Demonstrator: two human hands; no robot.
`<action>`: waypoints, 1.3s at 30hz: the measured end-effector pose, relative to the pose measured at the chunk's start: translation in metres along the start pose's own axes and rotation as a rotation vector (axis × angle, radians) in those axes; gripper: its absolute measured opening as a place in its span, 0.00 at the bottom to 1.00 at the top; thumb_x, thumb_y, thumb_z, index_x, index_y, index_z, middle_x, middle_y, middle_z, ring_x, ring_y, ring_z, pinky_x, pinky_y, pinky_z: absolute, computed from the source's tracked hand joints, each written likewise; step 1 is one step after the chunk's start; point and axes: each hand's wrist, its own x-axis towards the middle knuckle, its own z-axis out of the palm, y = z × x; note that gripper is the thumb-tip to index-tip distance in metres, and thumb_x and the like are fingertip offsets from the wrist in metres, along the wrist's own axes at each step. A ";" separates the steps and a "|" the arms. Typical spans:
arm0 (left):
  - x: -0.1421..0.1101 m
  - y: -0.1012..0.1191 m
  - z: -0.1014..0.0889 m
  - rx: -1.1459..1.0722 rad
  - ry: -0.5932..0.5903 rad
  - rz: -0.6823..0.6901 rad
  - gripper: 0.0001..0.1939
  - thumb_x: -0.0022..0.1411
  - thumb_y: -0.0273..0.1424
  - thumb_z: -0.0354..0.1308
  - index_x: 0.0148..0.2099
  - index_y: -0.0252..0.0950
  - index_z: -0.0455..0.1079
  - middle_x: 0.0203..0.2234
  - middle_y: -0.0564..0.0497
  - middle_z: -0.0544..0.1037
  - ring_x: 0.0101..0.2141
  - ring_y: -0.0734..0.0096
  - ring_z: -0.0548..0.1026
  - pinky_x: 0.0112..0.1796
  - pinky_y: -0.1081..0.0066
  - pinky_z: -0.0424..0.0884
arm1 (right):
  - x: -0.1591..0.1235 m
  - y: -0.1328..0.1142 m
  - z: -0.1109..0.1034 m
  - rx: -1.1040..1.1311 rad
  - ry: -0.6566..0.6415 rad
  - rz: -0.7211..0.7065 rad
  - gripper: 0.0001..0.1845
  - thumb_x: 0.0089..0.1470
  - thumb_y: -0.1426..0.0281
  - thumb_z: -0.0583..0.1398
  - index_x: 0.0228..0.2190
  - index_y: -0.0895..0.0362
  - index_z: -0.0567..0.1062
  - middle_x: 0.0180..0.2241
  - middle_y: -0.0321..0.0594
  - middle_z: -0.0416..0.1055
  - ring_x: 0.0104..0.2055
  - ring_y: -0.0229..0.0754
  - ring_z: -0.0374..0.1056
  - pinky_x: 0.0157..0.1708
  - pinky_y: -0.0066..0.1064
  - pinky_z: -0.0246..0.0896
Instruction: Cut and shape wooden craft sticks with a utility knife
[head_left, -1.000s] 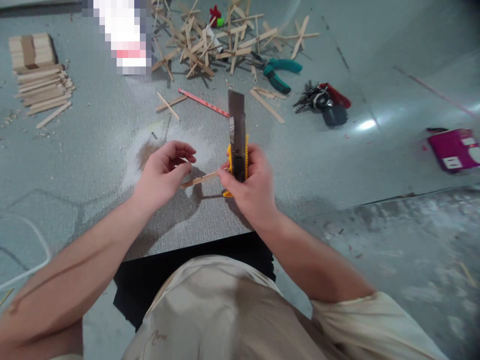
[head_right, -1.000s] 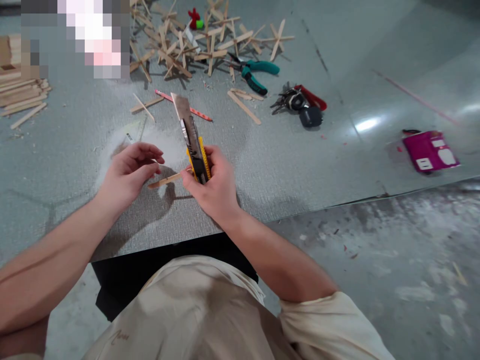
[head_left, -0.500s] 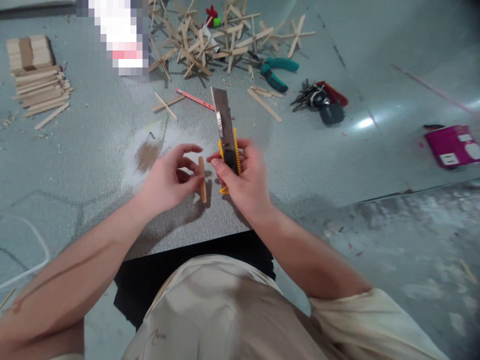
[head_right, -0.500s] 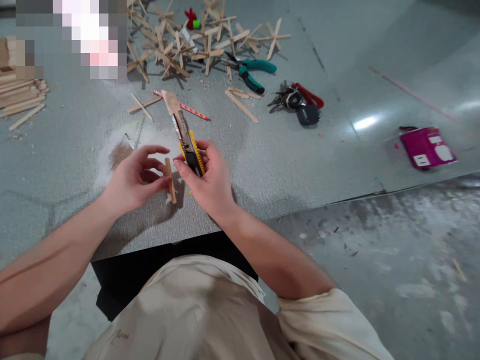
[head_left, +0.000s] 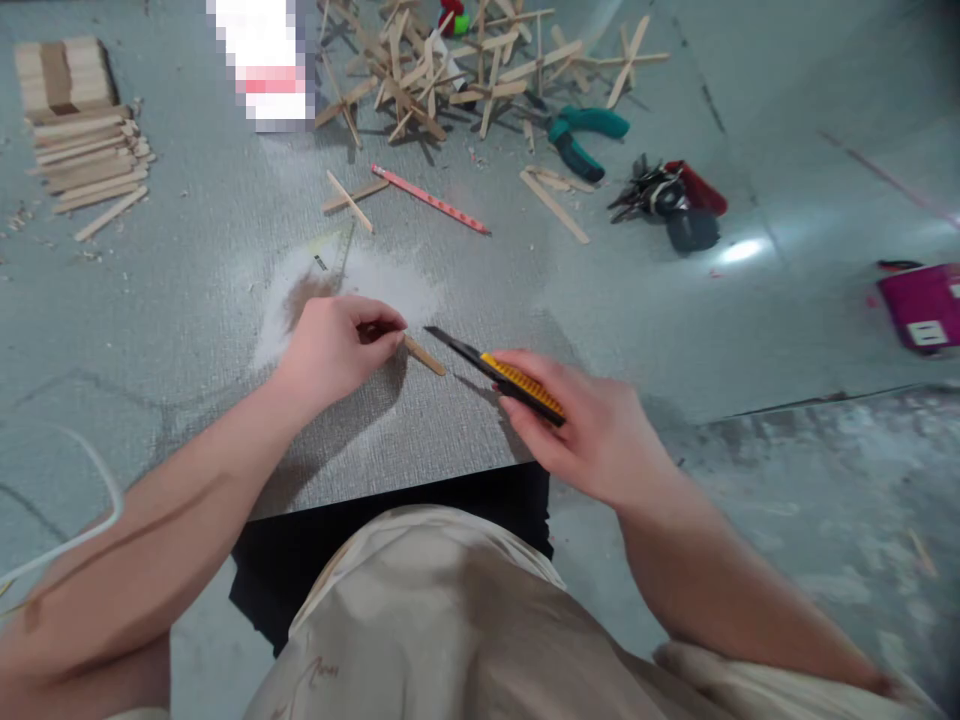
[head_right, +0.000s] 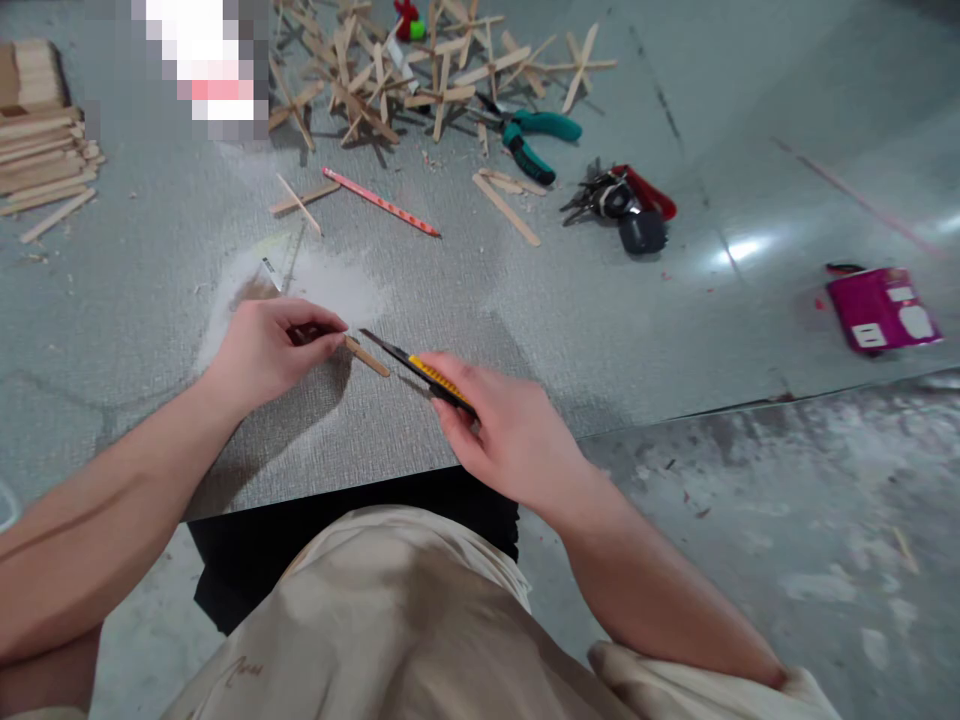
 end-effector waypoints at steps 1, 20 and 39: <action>0.000 0.001 -0.001 0.036 -0.008 0.030 0.04 0.60 0.31 0.66 0.36 0.40 0.82 0.28 0.52 0.81 0.28 0.70 0.74 0.34 0.67 0.71 | -0.001 0.000 0.000 -0.036 -0.035 -0.029 0.22 0.66 0.70 0.58 0.60 0.48 0.71 0.43 0.41 0.84 0.34 0.46 0.80 0.33 0.36 0.74; 0.007 -0.005 0.003 0.268 -0.075 0.193 0.10 0.63 0.27 0.60 0.35 0.42 0.84 0.36 0.49 0.82 0.39 0.61 0.78 0.43 0.61 0.72 | 0.000 0.008 0.003 -0.177 -0.121 -0.094 0.24 0.67 0.71 0.55 0.61 0.49 0.73 0.46 0.43 0.84 0.38 0.49 0.82 0.34 0.37 0.75; 0.010 -0.003 0.005 0.308 -0.111 0.212 0.08 0.63 0.27 0.61 0.33 0.40 0.80 0.35 0.48 0.81 0.40 0.59 0.77 0.46 0.60 0.71 | 0.007 0.005 -0.002 -0.151 -0.179 -0.081 0.23 0.67 0.71 0.56 0.61 0.46 0.75 0.46 0.41 0.84 0.39 0.47 0.81 0.34 0.35 0.72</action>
